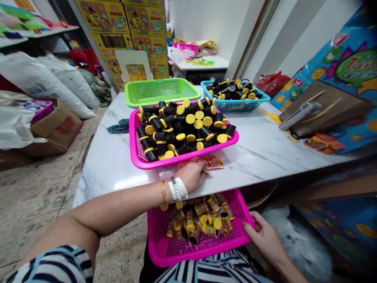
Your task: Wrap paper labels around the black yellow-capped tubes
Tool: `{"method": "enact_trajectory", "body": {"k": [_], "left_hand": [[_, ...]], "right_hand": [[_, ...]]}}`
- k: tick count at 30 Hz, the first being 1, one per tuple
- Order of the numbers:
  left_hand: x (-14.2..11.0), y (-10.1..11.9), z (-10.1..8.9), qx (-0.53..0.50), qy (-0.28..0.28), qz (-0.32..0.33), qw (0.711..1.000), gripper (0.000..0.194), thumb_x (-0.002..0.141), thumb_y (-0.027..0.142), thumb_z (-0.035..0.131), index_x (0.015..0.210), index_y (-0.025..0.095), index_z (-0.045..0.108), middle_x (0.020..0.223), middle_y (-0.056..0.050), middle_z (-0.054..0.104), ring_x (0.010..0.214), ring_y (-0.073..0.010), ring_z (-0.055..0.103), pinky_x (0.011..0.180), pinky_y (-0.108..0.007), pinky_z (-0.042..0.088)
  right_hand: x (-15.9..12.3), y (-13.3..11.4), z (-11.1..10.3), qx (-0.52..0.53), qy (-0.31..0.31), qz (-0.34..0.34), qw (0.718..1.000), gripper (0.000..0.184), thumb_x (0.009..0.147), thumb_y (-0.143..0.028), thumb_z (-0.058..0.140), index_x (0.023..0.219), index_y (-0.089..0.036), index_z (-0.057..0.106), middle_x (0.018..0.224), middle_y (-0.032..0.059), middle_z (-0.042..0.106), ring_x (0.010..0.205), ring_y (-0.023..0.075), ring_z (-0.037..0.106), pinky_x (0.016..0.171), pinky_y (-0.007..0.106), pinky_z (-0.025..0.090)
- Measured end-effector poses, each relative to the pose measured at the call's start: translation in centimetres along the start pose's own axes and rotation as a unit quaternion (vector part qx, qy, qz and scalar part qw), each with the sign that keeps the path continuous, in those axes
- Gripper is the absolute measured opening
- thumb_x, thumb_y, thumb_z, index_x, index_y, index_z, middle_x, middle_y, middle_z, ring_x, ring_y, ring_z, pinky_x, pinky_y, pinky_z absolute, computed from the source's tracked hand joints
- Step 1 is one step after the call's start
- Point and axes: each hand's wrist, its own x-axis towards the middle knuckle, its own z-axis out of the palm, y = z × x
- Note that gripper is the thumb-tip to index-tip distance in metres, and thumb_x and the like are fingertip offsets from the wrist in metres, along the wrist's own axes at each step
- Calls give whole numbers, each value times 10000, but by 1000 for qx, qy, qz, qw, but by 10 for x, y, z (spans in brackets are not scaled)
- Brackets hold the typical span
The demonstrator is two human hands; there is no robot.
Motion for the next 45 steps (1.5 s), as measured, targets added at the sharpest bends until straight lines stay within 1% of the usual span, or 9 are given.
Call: {"method": "enact_trajectory", "body": {"k": [8,14,16,19,22,25,30,36,45], "left_hand": [[-7,2,0,-265,9,98,959,72,834,207,731,817,154,686,765,-15,692,714,-149,633,693,-244,491],[-5,3,0,-375,-59,115,918,301,820,9,578,936,174,802,885,-31,755,820,-145,679,787,-247,528],[-6,3,3,-355,-78,117,924,384,790,7,586,1076,168,784,883,-40,756,805,-156,682,783,-267,539],[-11,5,7,-348,-130,109,922,606,772,73,653,1374,125,607,804,-27,747,680,-153,668,671,-259,538],[-16,10,7,-356,-149,112,916,744,742,51,649,1462,66,460,766,-19,729,616,-137,643,601,-231,510],[-19,14,1,-405,-95,96,904,705,760,69,612,1443,96,436,775,0,703,601,-118,628,578,-214,497],[-17,20,-11,-500,92,-19,861,165,834,238,628,971,146,622,739,4,624,568,-88,541,505,-187,434],[-22,27,-12,-568,-6,-63,820,211,856,332,656,773,153,730,593,5,630,472,-82,480,457,-201,389],[-22,23,-8,-570,52,-54,819,156,730,315,806,762,163,804,714,-27,643,660,-128,547,599,-248,448]], "right_hand": [[31,-6,-17,-197,20,-81,977,456,840,-600,533,983,-204,707,897,104,784,765,277,746,703,332,567],[38,-3,-17,-240,-38,-57,968,507,900,-629,453,930,-202,725,664,92,745,576,286,709,556,349,529],[36,-25,-29,-274,-11,-70,959,515,835,-679,576,920,-197,734,677,114,734,602,315,702,570,379,515],[33,-83,-44,-270,111,-221,931,515,870,-644,608,1121,-205,709,908,120,761,793,288,724,709,382,541],[40,-146,-42,-145,2,-312,939,367,931,-508,611,1140,-217,689,949,84,759,805,212,713,733,312,556],[54,-179,-29,-78,-112,-303,943,226,965,-372,575,844,-228,699,692,-8,696,586,131,625,579,224,492],[67,-166,-18,19,80,-213,974,314,958,-378,608,704,-194,624,559,-47,570,486,92,500,482,192,413],[56,-154,-7,46,201,-219,954,284,947,-361,639,726,-183,648,588,-36,591,513,96,515,512,198,423],[52,-169,11,9,216,-314,925,272,964,-296,617,713,-193,638,556,-39,593,470,86,520,500,205,416]]}}
